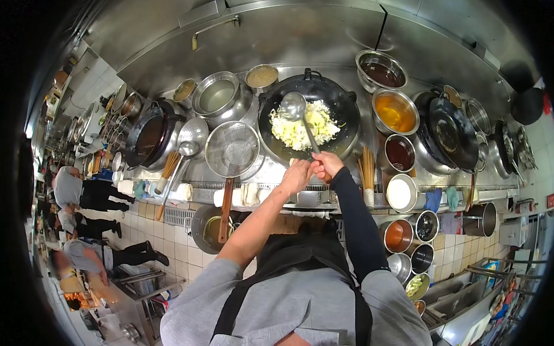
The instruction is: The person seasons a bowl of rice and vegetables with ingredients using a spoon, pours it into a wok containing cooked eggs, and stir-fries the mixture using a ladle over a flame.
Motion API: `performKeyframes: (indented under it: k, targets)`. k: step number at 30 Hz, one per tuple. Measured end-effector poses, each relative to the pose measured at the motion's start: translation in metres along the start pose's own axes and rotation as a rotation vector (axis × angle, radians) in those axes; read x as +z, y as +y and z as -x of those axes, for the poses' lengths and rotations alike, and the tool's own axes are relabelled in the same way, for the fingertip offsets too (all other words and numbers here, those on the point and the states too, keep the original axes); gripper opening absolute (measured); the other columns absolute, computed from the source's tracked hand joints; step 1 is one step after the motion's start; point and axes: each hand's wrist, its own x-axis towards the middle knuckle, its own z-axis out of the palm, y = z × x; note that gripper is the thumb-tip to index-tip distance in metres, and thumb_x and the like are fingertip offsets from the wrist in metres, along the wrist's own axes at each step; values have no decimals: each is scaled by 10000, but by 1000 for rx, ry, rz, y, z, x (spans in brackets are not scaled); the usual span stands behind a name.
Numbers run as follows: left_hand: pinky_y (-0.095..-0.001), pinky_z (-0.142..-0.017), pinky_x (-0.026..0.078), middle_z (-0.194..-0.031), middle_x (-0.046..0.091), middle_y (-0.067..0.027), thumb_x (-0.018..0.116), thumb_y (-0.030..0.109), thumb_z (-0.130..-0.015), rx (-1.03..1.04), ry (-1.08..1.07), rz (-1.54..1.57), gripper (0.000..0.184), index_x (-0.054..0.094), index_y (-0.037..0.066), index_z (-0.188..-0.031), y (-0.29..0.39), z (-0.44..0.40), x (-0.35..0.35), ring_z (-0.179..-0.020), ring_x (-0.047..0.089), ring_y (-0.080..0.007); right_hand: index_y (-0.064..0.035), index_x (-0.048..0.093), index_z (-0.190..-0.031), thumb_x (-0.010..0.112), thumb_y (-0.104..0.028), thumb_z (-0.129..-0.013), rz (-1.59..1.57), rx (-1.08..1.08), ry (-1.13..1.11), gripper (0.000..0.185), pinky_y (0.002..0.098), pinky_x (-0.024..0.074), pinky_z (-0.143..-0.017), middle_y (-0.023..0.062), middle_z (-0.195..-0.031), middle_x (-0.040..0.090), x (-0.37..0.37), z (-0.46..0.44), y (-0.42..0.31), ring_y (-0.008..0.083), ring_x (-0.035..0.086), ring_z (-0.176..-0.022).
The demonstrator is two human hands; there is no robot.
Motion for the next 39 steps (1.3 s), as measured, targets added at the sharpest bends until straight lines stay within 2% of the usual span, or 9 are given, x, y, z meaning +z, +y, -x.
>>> performKeyframes:
  k: [4,10,15,19,23,27,34,36,39]
  targets:
    - [-514,-926,499,-1042,678,-210,540,297,-1082,-29,-43,25,313,652,11,-1021,5,-5,-6,-1039,603,-414,-73,544,-1219,573,-139,-1073,270,-259,138,164,264,339,-352,3,-718,496,39,60,-24,67,420,-464]
    - [-524,-921,499,-1029,688,-208,537,302,-1082,-40,-37,19,323,659,11,-1010,10,-5,-7,-1028,608,-418,-100,581,-1259,600,-244,-1087,-409,139,-167,225,220,313,-387,-25,-758,497,-51,-12,-3,37,397,-500]
    - [-522,-890,496,-992,695,-208,579,301,-1071,-31,4,28,315,657,9,-982,7,-4,-1,-996,606,-423,-108,569,-1338,572,-230,-1102,154,-168,98,265,191,308,-382,-27,-779,489,13,45,-21,18,392,-516]
    - [-521,-902,500,-997,700,-221,580,308,-1071,-14,-8,13,324,661,5,-989,6,-7,-1,-1002,609,-433,-102,520,-1114,596,-199,-1075,-476,139,-179,130,272,329,-368,-9,-717,496,-50,-3,-4,71,408,-477]
    - [-514,-967,474,-1038,697,-221,547,283,-1074,-52,-65,28,313,672,2,-1017,11,-4,-6,-1019,612,-437,-110,529,-1151,589,-190,-1074,375,-182,157,127,289,324,-368,-12,-734,499,-5,29,8,78,407,-482]
    - [-516,-974,472,-1044,701,-226,533,282,-1079,-28,-32,43,315,671,4,-1024,7,-9,-3,-1033,612,-434,-120,525,-1160,599,-183,-1068,-61,70,-57,134,259,301,-393,-17,-710,499,-20,78,14,65,410,-492]
    - [-508,-988,473,-1078,711,-232,533,299,-1080,-76,-74,38,334,675,-2,-1055,15,-5,-12,-1046,619,-436,-128,545,-1315,572,-172,-1076,307,-141,107,244,252,293,-356,-14,-701,492,7,165,33,69,389,-434]
    - [-505,-986,476,-1073,712,-234,538,305,-1078,-73,-40,41,340,673,-6,-1061,15,-9,-11,-1053,616,-436,-121,547,-1319,571,-171,-1077,-8,77,13,248,248,284,-339,-13,-700,494,-15,179,29,68,385,-420]
    - [-506,-970,478,-1037,708,-234,539,306,-1078,-53,-18,47,336,666,-3,-1037,4,-6,5,-1053,601,-440,-109,536,-1172,614,-196,-1064,-126,63,26,159,241,296,-359,-26,-708,496,-51,92,52,54,385,-449]
